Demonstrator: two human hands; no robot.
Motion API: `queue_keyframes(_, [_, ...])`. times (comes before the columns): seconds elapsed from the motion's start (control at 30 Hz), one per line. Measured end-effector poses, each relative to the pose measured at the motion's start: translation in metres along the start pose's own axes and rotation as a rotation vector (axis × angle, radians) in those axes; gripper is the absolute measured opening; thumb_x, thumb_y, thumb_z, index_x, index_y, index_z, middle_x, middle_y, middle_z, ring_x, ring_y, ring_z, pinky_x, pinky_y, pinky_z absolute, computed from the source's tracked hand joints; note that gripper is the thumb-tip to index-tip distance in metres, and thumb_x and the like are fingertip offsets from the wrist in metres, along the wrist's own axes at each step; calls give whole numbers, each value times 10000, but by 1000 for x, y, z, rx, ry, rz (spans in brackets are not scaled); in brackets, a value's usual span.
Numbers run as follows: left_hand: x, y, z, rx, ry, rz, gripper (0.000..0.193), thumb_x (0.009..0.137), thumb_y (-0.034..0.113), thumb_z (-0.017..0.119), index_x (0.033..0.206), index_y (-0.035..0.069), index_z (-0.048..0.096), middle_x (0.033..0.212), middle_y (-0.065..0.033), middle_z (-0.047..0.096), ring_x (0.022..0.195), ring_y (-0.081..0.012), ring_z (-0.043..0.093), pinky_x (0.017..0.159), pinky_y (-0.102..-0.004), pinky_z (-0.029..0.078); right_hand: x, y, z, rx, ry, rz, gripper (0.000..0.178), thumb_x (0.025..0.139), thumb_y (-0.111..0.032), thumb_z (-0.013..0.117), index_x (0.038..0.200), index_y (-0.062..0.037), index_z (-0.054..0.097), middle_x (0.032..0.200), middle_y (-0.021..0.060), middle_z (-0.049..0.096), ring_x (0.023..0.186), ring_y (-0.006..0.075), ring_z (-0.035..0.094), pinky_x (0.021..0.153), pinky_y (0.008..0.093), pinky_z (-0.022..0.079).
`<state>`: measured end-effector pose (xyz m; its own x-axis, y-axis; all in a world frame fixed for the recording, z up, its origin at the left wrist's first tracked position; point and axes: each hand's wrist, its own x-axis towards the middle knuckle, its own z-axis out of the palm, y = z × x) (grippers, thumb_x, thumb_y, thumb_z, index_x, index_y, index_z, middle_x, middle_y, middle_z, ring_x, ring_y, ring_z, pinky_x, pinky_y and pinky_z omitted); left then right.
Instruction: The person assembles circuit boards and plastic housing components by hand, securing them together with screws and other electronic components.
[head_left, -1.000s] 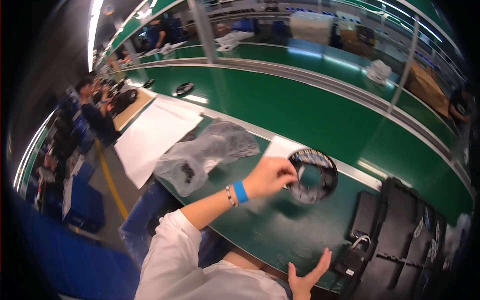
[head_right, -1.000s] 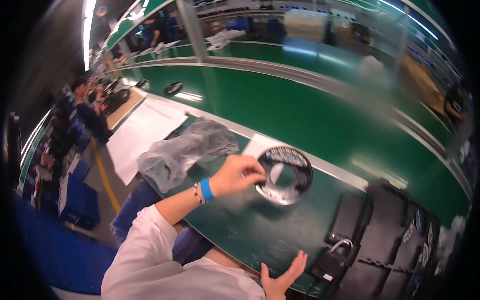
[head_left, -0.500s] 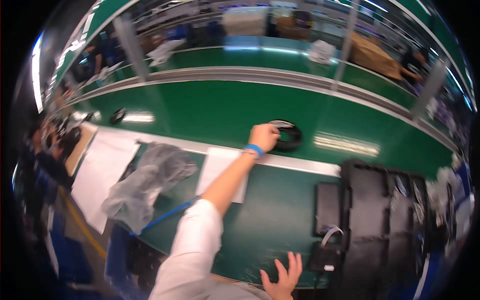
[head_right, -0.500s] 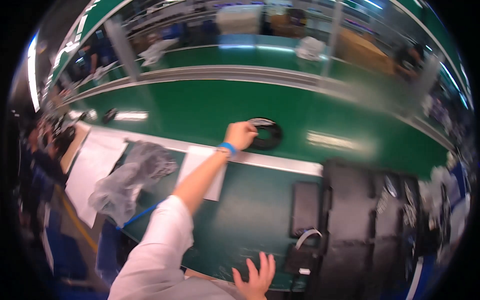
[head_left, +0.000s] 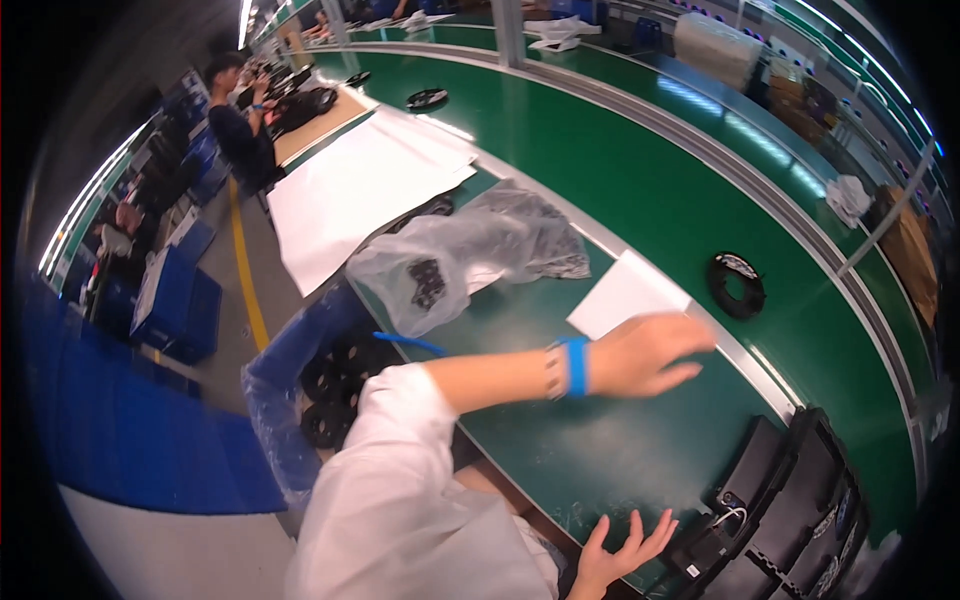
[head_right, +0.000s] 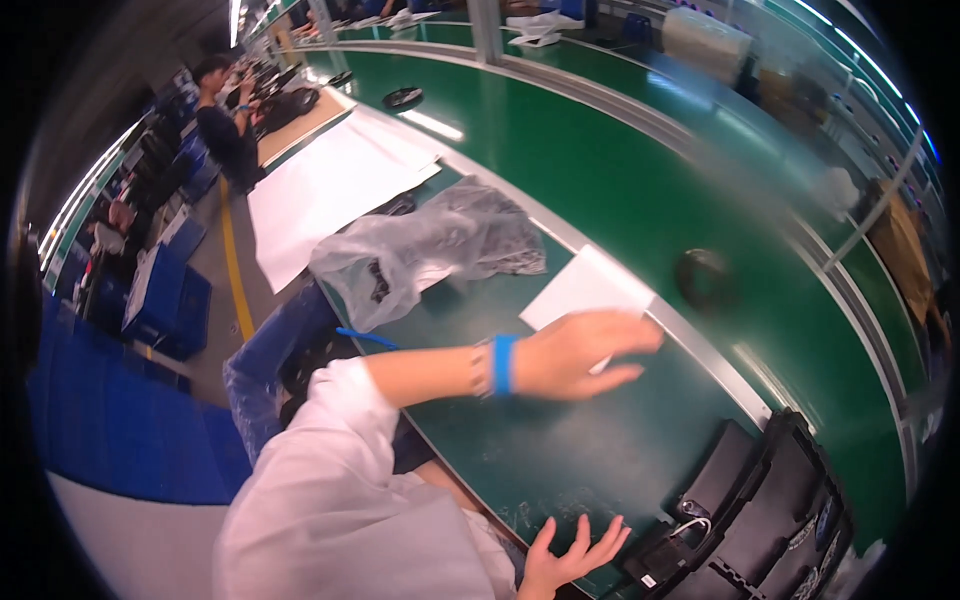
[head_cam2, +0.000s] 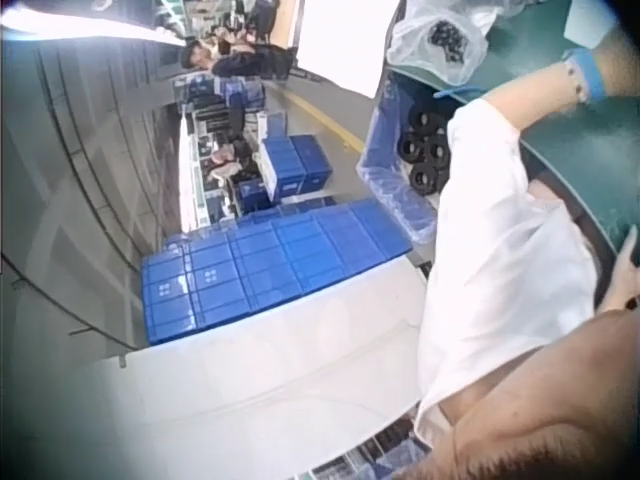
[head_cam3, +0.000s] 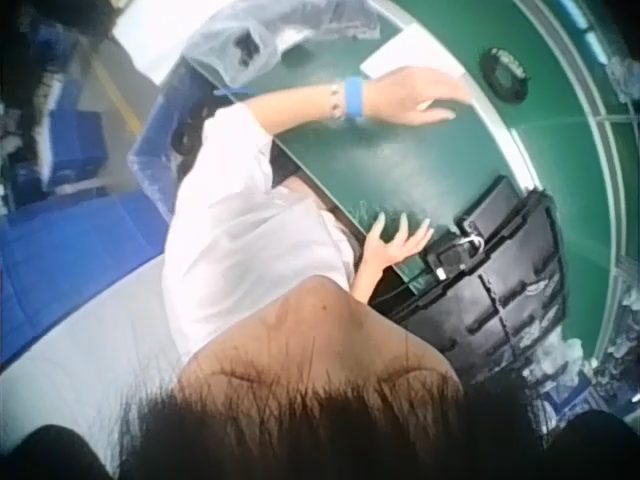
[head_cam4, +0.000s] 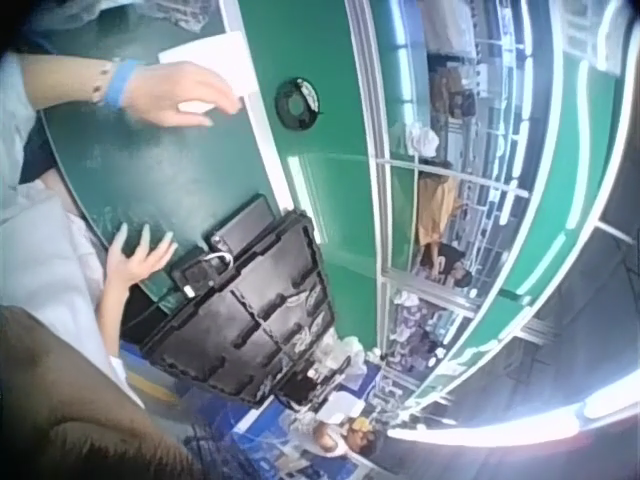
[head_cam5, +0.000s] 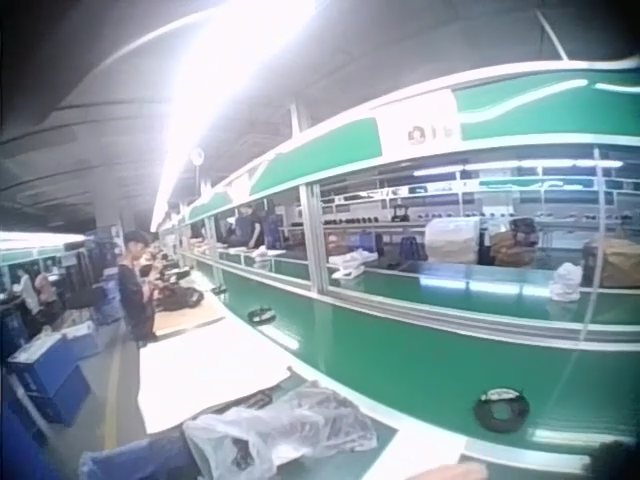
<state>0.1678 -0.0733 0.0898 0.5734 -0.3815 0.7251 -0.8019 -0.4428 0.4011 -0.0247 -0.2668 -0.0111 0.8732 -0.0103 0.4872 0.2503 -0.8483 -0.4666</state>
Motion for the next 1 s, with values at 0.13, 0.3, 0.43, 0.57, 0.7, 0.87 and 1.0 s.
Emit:
queue_keyframes(0.13, [-104,71,-68,97,56,-79,176,704,61,612,875,27,587,895,-85,609,766,-234,596,661,-319,482,4,1,3,-1,76,-116,282,765,-159,605,985,-4,523,1287,211,355,1202,418,289,958,524,255])
queue_keyframes(0.3, [-259,99,-124,531,357,-785,124,754,8,549,869,-5,595,841,-107,621,723,-195,614,609,-269,489,2,0,-6,-75,30,-174,309,793,-126,566,1059,20,509,1312,190,328,1222,363,284,970,480,267])
queue_keyframes(0.43, [-328,101,-136,351,886,-1115,138,817,-27,486,927,-25,569,869,-90,613,748,-110,593,617,-207,478,2,-22,0,-82,-5,-252,354,789,-136,567,1097,14,480,1306,207,325,1218,378,285,975,483,257])
queue_keyframes(0.57, [-259,59,-165,295,750,-829,117,805,-36,503,895,-15,574,832,-81,591,720,-113,577,621,-212,470,8,-53,9,82,-135,-340,461,725,-150,601,1137,-23,441,1294,237,314,1202,452,262,961,535,229])
queue_keyframes(0.7, [-202,-46,-170,349,229,-571,168,727,-17,490,850,7,601,809,-162,582,759,-316,573,692,-347,470,11,-99,34,220,-184,-429,508,678,-102,624,1147,-36,437,1301,224,314,1213,426,264,966,522,232])
queue_keyframes(0.87, [-185,-185,-142,518,-102,-638,354,732,199,545,1050,42,542,1015,-223,547,927,-369,532,801,-409,436,-12,-111,48,283,-209,-365,513,664,-104,641,1131,-26,443,1296,225,322,1201,436,271,961,510,243])
queue_keyframes(1.0, [-143,-193,-142,615,-101,-460,479,693,336,577,1102,90,531,1170,-150,460,1138,-317,381,933,-436,329,-26,-93,61,170,-237,-360,499,661,-100,636,1119,-33,450,1282,225,334,1195,436,277,962,527,230])
